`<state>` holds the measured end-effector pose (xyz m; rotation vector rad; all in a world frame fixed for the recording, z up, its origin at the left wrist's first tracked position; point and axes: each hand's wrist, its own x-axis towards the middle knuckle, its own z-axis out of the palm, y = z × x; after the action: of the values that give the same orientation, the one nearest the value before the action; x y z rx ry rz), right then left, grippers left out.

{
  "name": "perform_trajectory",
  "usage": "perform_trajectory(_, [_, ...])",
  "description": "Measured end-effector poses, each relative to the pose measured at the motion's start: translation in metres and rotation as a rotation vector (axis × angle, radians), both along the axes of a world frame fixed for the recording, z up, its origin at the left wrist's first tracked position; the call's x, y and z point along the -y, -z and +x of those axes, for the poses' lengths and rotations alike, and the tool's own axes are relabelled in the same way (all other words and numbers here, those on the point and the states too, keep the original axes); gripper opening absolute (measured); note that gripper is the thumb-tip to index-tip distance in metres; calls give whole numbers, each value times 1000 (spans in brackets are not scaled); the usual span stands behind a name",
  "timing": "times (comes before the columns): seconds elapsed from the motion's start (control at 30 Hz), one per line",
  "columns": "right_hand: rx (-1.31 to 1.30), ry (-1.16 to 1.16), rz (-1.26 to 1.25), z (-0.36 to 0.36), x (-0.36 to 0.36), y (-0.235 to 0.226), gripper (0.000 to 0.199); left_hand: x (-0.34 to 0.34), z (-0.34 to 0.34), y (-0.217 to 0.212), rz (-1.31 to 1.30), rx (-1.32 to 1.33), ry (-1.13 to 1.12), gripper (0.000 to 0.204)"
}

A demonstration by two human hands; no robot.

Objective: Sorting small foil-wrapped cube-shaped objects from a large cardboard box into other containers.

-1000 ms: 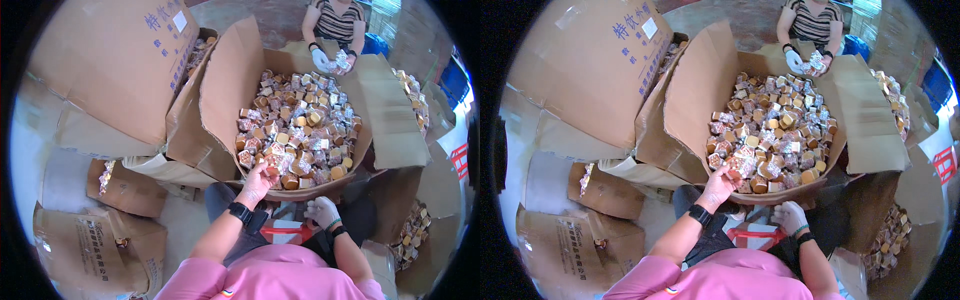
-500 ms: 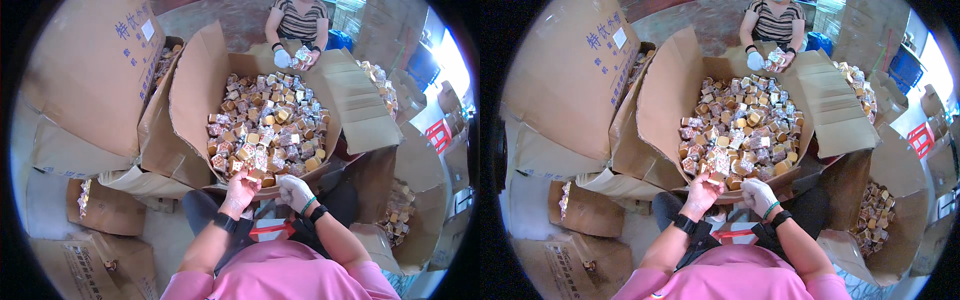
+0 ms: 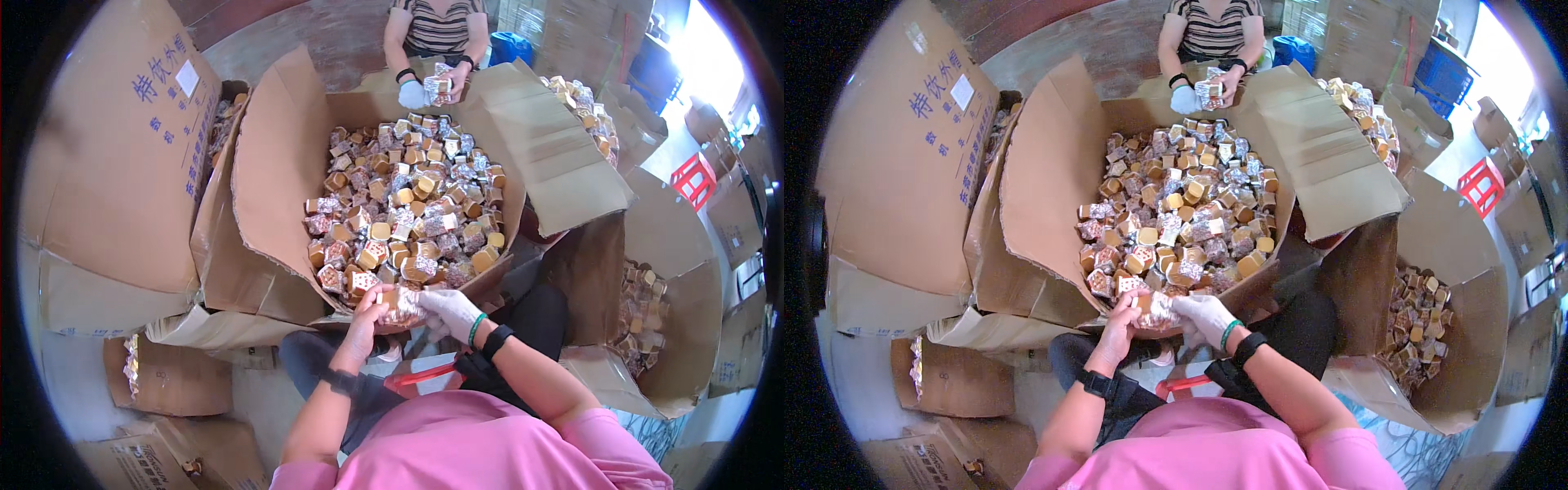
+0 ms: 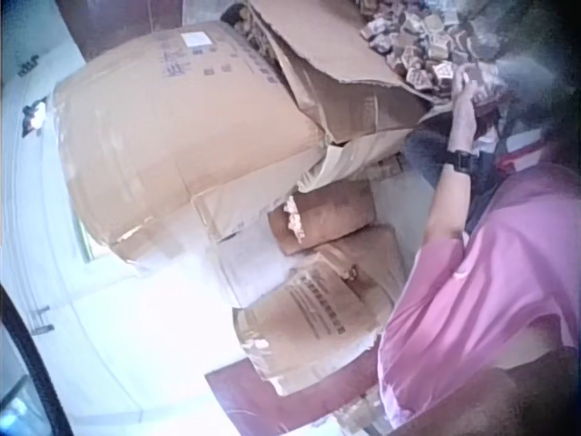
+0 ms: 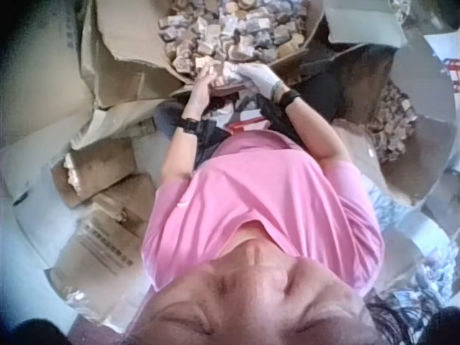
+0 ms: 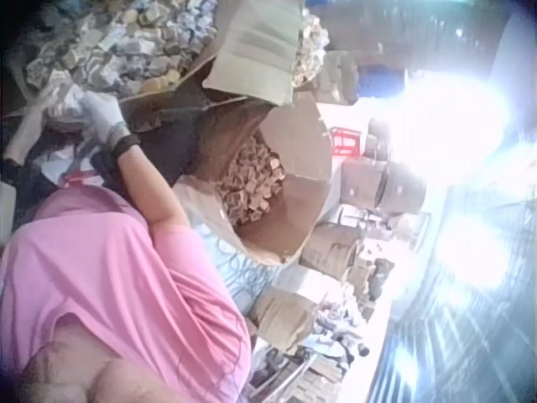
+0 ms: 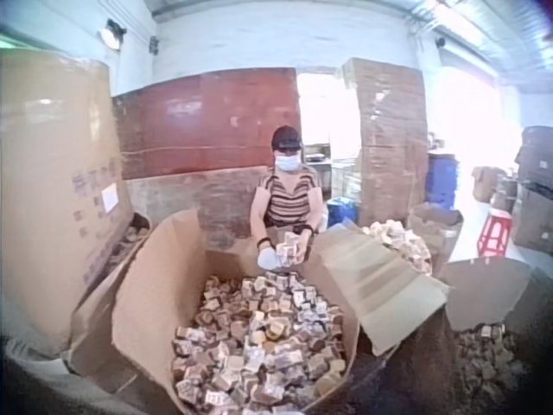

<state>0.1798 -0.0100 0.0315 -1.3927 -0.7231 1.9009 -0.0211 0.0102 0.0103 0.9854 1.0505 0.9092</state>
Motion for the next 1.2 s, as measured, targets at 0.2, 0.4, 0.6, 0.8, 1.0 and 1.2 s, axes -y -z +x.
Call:
perform_trajectory(0.2, [107, -88, -18, -18, 16, 2, 41, 4, 13, 27, -69, -48, -304, 21])
perform_trajectory(0.4, [-80, -58, -109, -17, 20, 15, 42, 0, 11, 45, -138, -27, -333, 18])
perform_trajectory(0.6, [-399, 88, -113, -17, 18, 28, 39, -3, 15, 65, -553, 328, -348, 25])
perform_trajectory(0.8, [-612, 305, -140, 4, -2, 45, 31, -16, 31, 79, -700, 434, -337, 34])
perform_trajectory(1.0, [-613, 406, -277, 47, 16, 89, 31, -78, 22, 75, -169, -356, -16, 28])
perform_trajectory(1.2, [-627, 445, -304, 60, 16, 111, 27, -120, 67, 40, 558, -1234, 581, 53])
